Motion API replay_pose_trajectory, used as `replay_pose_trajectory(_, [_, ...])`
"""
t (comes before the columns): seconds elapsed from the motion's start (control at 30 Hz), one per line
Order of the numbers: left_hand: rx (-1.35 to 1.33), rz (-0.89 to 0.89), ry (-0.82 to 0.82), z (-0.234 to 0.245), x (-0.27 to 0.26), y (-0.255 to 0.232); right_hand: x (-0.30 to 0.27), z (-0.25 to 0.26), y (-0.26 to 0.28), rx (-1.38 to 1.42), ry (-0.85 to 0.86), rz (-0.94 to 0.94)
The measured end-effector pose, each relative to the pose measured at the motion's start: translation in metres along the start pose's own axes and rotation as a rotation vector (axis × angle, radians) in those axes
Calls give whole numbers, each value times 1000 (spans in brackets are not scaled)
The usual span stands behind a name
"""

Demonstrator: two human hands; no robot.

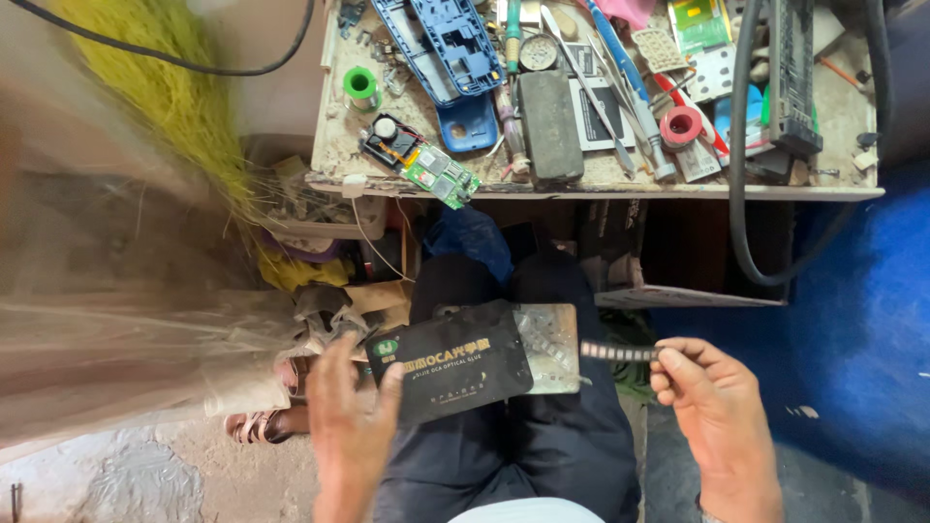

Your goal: The person sits on the floor and uses tweezers to manipulate a small electronic component on a black card. They peel a protective film from the component and carefully adjust its position.

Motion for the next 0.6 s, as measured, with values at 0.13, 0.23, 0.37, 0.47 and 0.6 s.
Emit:
replay_pose_trajectory(0.13, [-651,593,348,-39,-9,56,12,4,-8,5,31,4])
replay_pose_trajectory(0.23, [-1062,601,350,-52,-20,71,18,-2,-18,8,47,-12])
replay_pose_trajectory(0.37, [-1173,649,395,-46,-30,94,22,-10,-17,13,75,-35])
replay_pose_trajectory(0.47, [-1162,651,356,-20,-31,120,20,-14,-11,-50,69,-49])
replay_pose_trajectory(0.6, [-1275,582,267,26,-29,160,17,-27,-8,-168,83,-53])
Point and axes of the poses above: each hand's wrist, its own x-axis towards the middle knuckle, its own z-axis out of the back of the hand, y = z × x, the point moved 4 cm from there along x, towards the middle knuckle, and after that the axes turned 4 degrees about x, right-handed, at the moved point
